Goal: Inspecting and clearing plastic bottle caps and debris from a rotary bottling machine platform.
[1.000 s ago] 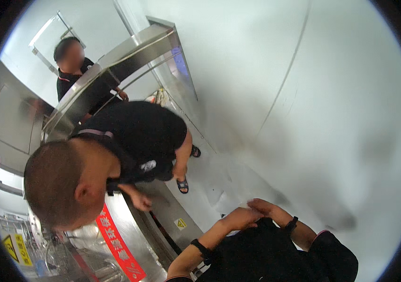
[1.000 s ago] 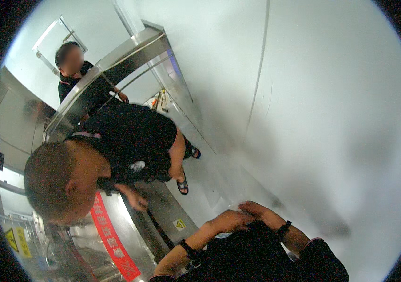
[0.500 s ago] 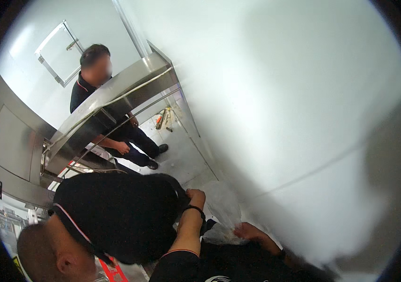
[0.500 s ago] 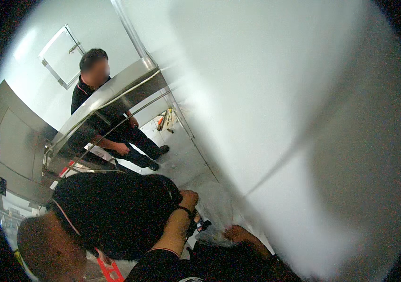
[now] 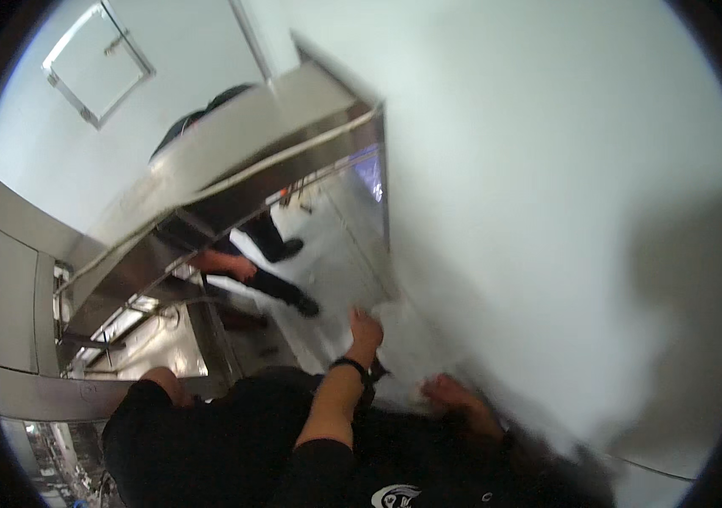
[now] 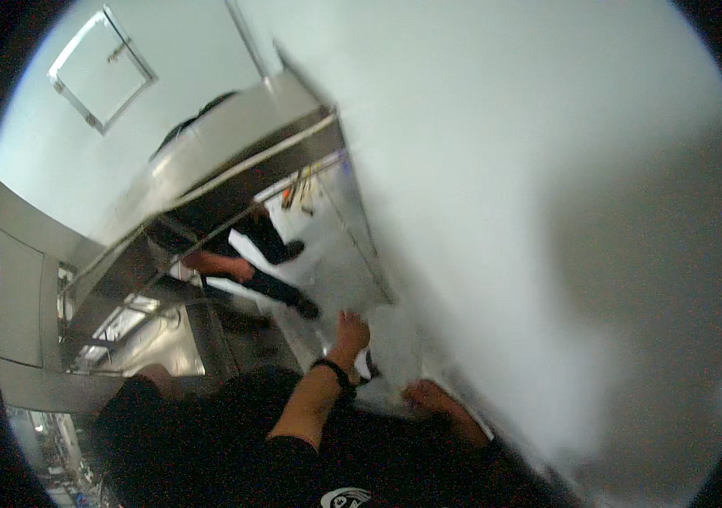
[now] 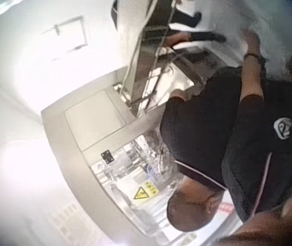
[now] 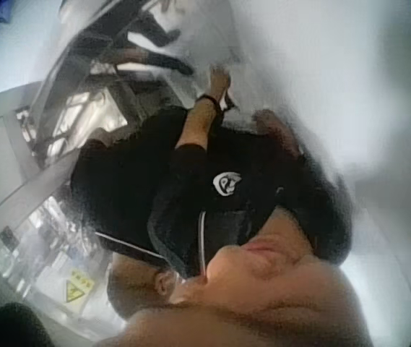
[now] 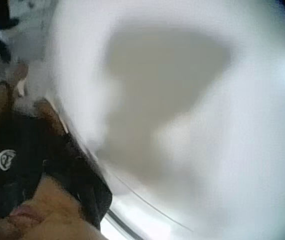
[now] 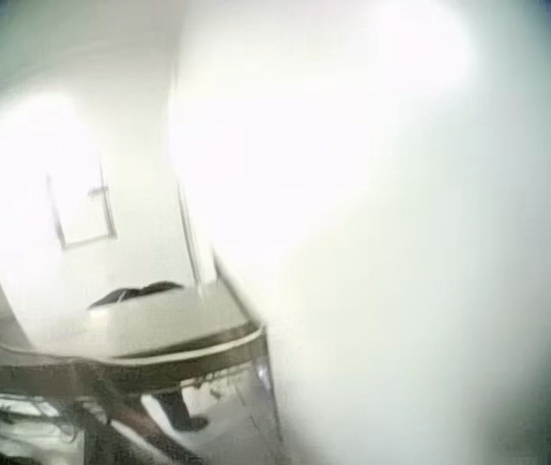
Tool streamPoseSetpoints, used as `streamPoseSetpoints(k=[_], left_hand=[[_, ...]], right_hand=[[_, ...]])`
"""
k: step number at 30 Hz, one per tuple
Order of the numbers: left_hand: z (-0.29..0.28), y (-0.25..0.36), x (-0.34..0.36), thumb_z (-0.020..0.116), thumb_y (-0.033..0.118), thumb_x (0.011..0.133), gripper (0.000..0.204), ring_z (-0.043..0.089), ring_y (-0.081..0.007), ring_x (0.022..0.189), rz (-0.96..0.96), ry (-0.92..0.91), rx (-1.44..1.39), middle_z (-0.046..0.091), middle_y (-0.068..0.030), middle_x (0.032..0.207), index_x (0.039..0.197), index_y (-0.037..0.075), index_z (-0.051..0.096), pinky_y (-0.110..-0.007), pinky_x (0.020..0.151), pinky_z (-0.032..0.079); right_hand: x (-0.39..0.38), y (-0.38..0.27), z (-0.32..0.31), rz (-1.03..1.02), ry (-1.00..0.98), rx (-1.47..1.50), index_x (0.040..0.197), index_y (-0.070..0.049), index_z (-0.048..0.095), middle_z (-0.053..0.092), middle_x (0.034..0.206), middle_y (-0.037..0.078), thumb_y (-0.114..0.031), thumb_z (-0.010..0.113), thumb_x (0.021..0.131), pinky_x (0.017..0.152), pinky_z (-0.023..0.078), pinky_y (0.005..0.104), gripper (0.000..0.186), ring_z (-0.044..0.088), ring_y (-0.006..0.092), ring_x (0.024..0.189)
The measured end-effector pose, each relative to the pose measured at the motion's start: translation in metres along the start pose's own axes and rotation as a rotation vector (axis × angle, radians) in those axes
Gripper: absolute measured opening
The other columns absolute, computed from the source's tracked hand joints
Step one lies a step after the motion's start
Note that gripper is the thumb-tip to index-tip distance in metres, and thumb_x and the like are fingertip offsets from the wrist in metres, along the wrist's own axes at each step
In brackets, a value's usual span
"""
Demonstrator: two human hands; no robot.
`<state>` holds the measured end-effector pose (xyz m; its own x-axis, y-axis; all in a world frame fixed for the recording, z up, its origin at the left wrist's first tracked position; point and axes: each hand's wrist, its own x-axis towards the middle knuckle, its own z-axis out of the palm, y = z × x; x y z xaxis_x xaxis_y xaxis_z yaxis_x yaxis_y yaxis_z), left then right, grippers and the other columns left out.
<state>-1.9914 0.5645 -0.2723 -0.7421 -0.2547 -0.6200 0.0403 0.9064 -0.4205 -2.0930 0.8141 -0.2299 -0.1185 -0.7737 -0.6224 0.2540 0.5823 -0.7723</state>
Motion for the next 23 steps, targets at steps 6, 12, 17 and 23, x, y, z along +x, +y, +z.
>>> streamPoseSetpoints(k=[6,12,17,23], left_hand=[[-0.062,-0.03,-0.108,0.056,0.042,0.083,0.048,0.045,-0.0336,0.124,-0.659,-0.215,-0.808,0.055,-0.0117,0.127,0.119,0.011,0.06,-0.057,0.1,0.03],[0.121,0.043,-0.109,0.057,0.045,0.082,0.048,0.049,-0.0333,0.12,-0.096,-0.553,-0.795,0.059,-0.0128,0.122,0.117,0.012,0.062,-0.056,0.097,0.033],[0.246,0.145,-0.134,0.057,0.043,0.082,0.045,0.053,-0.0335,0.115,0.085,-0.638,-0.9,0.061,-0.0138,0.117,0.113,0.011,0.064,-0.055,0.09,0.04],[0.142,0.147,-0.227,0.057,0.038,0.083,0.039,0.059,-0.0326,0.106,0.291,-0.618,-1.203,0.063,-0.0153,0.113,0.109,0.01,0.065,-0.056,0.081,0.046]], right_hand=[[0.002,0.066,-0.02,0.141,0.184,0.044,0.11,-0.004,0.057,0.06,0.094,0.003,-0.03,0.059,0.087,0.073,0.045,0.0334,0.034,0.054,0.0151,0.084],[0.022,0.115,-0.023,0.066,0.206,0.017,0.104,-0.006,0.057,0.059,0.094,0.007,-0.028,0.06,0.087,0.07,0.045,0.0345,0.028,0.053,0.0168,0.082],[-0.015,0.077,-0.006,0.058,0.242,0.007,0.098,-0.005,0.058,0.059,0.093,0.005,-0.03,0.057,0.085,0.069,0.044,0.0357,0.028,0.052,0.0183,0.08],[-0.04,0.11,-0.028,0.166,0.346,0.088,0.099,-0.005,0.058,0.059,0.093,0.005,-0.032,0.056,0.085,0.07,0.045,0.037,0.03,0.053,0.0192,0.079]])
